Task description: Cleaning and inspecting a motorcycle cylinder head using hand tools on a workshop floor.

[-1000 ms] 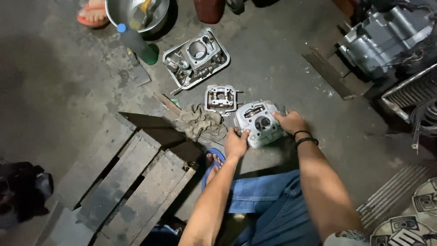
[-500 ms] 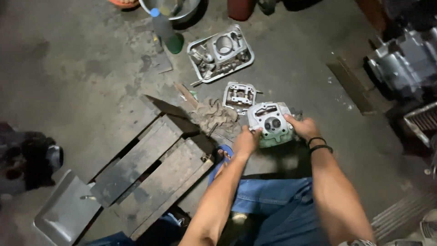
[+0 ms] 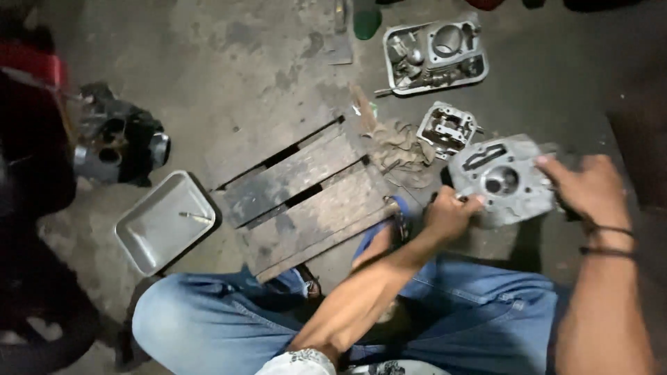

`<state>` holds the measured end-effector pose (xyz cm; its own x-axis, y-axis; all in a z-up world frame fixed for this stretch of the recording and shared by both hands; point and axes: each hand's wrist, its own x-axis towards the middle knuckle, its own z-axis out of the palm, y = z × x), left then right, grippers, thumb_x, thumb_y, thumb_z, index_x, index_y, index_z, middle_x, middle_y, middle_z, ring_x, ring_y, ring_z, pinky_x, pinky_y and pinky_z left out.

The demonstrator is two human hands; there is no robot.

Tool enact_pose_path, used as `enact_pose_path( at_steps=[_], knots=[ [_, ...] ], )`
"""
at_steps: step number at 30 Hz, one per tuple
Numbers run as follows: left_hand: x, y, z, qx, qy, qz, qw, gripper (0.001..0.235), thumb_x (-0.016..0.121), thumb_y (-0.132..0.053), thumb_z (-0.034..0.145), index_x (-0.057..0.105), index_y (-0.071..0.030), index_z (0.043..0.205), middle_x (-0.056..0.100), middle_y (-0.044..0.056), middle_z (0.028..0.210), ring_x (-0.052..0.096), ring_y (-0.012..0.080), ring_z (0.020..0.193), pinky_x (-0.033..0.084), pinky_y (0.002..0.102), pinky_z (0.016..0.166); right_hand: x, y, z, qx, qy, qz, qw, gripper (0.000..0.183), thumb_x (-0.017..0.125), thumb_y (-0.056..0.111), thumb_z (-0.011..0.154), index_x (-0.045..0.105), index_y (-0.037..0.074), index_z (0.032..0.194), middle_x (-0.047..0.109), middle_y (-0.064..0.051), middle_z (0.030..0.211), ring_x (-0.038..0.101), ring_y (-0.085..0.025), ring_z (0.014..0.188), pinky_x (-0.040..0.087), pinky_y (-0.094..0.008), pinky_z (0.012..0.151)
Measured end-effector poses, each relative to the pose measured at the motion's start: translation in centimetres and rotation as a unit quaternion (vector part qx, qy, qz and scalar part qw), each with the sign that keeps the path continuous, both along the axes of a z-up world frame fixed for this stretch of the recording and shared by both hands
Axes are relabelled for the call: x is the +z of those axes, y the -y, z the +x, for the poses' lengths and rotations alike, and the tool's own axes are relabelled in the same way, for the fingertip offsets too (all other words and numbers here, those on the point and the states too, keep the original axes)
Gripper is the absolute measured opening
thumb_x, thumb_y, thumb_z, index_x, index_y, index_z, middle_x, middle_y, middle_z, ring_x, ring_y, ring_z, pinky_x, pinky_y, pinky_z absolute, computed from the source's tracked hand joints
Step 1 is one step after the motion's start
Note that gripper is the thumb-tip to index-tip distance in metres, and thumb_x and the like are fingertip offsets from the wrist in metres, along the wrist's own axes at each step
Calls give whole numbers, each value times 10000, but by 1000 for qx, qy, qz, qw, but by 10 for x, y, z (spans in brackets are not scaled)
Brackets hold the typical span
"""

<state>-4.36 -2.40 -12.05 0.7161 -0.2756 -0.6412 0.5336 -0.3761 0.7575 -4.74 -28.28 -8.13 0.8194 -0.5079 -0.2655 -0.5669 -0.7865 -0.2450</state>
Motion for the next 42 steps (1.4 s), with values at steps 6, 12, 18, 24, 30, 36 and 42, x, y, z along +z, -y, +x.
enact_pose_path(
  at_steps=[6,12,18,24,30,36,42],
  knots=[
    [154,-58,30,-90,157,-7,983,679,492,-573,861,528,50,1129,658,61,724,687,246,688,565,372,713,46,-12,-20,31,310,249,917,364,613,1,1258,436,-255,1448,608,-339,1225,633,-333,929,537,-357,695],
    [220,-149,28,-51,291,99,950,589,586,-532,853,567,16,1069,754,-8,722,747,221,632,561,310,607,140,-121,-9,176,336,93,921,283,643,46,1280,651,-236,1276,643,-351,1196,609,-449,949,490,-491,845],
    [277,-245,8,16,263,119,957,547,671,-443,855,612,-11,1185,735,-4,736,687,140,535,535,270,507,197,-233,30,114,244,216,938,332,652,256,1136,546,-57,1106,608,-192,966,574,-292,786,496,-441,688],
    [263,-322,-2,29,237,201,950,573,706,-520,842,600,-23,1106,802,50,908,752,364,953,543,474,828,186,-322,38,140,166,238,947,611,645,484,1032,547,-100,1182,612,-392,1150,551,-533,1218,404,-601,1016],
    [245,-361,-7,52,205,216,953,559,721,-521,827,615,-17,1045,804,82,830,771,352,832,557,431,731,152,-346,32,230,162,262,923,452,599,357,1052,635,-91,1005,574,-369,958,566,-586,1047,445,-604,877],
    [233,-369,-6,82,141,177,971,530,711,-533,803,611,-91,1077,801,25,788,778,267,812,564,369,755,182,-356,38,255,76,223,938,491,531,431,1070,668,-25,952,578,-232,1020,611,-472,966,481,-524,814],
    [227,-377,-3,38,189,247,950,413,716,-523,834,605,-150,971,776,-25,713,755,251,773,557,388,759,190,-342,47,264,-14,161,951,547,502,533,1050,708,27,1050,625,-232,1088,622,-553,1012,499,-600,842]
  ],
)
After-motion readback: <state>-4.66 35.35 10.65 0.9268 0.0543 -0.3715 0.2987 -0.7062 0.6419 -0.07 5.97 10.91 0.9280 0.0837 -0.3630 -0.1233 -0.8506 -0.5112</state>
